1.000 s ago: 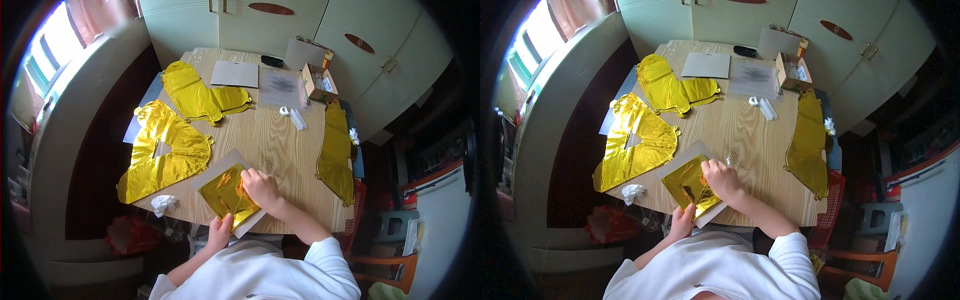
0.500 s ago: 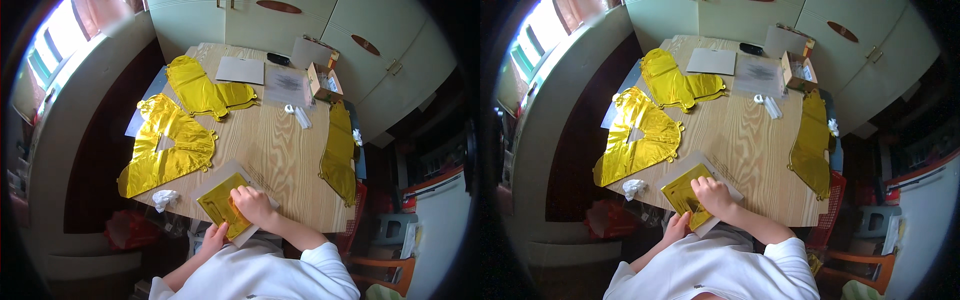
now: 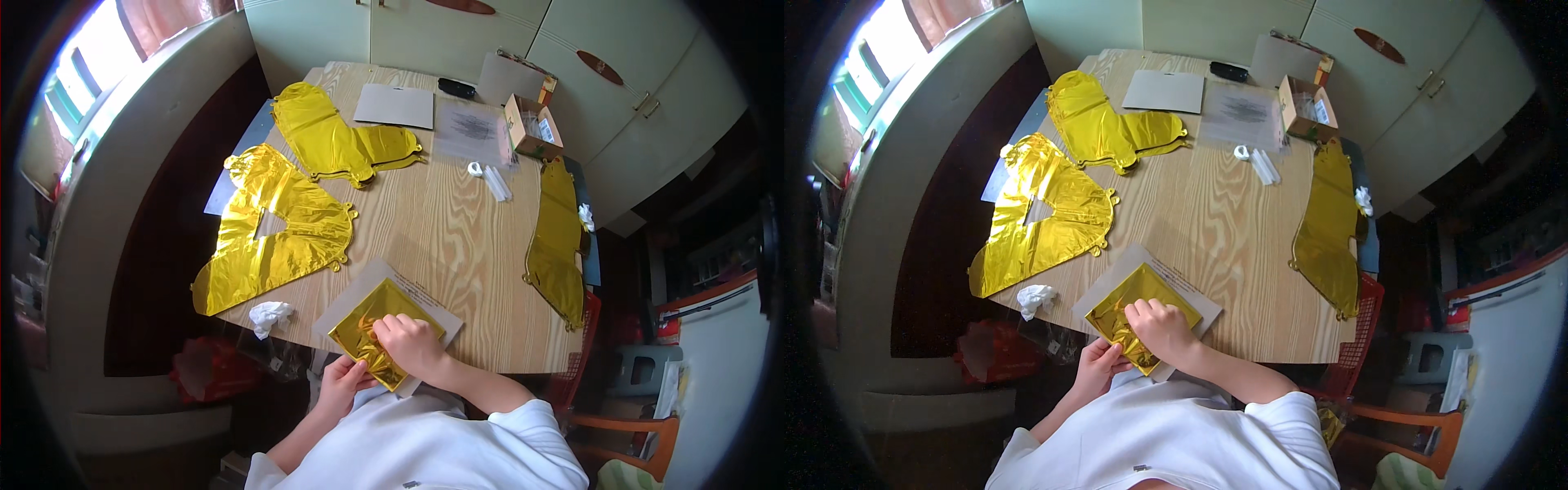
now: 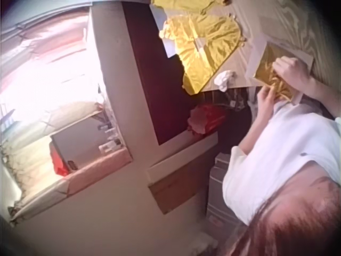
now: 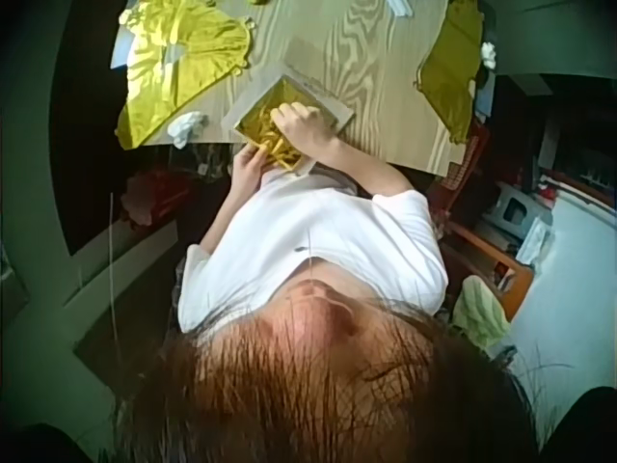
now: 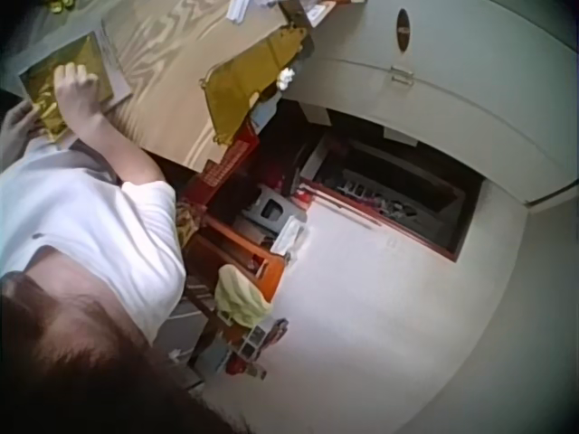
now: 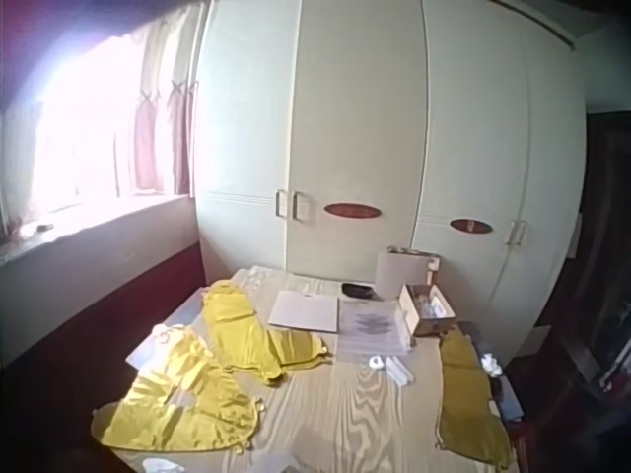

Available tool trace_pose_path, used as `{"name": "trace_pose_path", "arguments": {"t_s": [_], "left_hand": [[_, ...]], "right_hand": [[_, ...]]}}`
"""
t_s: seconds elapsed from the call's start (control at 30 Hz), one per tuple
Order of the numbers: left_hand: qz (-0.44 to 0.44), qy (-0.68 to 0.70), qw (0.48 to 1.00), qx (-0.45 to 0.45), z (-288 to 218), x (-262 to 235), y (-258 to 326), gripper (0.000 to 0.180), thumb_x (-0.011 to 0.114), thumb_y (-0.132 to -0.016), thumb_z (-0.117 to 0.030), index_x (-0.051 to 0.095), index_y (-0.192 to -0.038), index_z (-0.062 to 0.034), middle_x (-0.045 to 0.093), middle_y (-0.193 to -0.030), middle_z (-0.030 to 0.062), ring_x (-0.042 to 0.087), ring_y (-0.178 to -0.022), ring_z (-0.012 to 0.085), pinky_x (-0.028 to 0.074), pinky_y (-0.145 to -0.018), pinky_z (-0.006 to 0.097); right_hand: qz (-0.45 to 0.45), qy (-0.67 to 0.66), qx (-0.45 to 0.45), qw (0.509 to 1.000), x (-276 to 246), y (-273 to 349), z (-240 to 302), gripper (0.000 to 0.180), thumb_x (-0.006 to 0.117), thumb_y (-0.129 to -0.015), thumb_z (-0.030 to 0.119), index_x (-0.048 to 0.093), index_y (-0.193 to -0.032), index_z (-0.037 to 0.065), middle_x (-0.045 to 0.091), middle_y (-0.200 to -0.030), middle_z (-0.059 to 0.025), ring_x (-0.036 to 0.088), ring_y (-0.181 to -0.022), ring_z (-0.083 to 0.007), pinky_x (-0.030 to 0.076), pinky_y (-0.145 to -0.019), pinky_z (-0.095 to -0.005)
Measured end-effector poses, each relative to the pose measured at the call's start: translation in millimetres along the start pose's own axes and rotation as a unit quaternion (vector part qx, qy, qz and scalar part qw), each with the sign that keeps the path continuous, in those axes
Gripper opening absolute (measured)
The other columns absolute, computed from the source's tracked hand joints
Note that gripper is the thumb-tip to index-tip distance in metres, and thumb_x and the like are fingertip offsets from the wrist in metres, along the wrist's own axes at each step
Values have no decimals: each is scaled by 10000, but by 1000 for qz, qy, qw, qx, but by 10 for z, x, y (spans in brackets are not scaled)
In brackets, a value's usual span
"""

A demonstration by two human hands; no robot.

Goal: Folding gold foil balloons and placing them on cardboard backing for packaging.

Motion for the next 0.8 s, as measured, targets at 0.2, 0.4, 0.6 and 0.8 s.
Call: {"name": "trace_pose_path", "arguments": {"t_s": [0.2,0.4,0.6,0.8], "left_hand": [[7,31,999,-15,46,102,-82,171,531,-1004,-122,601,-1071,19,676,-957,96,686,-815,148,605,-745,282],[-2,103,995,-15,195,90,-86,142,550,-997,-122,606,-993,8,654,-883,68,662,-762,123,603,-743,274],[-37,99,994,-34,212,182,-84,144,551,-996,-116,595,-958,16,636,-860,66,647,-758,121,601,-748,270],[-23,87,996,-27,200,229,-140,171,548,-1000,-134,588,-947,24,637,-872,79,643,-761,127,598,-750,276]], "right_hand": [[-7,22,-7,1000,-91,35,-11,80,626,-750,122,547,-764,114,531,-714,-4,601,-660,-135,518,-524,-259],[-3,14,-9,1000,-133,79,36,70,613,-742,99,546,-762,96,531,-709,-20,604,-673,-149,520,-541,-268],[12,21,-17,1000,-60,136,159,90,621,-740,104,540,-776,89,521,-720,-24,603,-683,-149,527,-549,-263],[11,22,-18,1000,-130,140,178,102,630,-738,118,539,-774,89,511,-718,-19,593,-681,-146,520,-542,-262]]}}
Point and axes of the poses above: each hand's wrist, its own y-axis away from the middle knuckle, its own x-axis out of the palm, z = x × y, the point moved 3 cm from there along -y, towards the middle knuckle
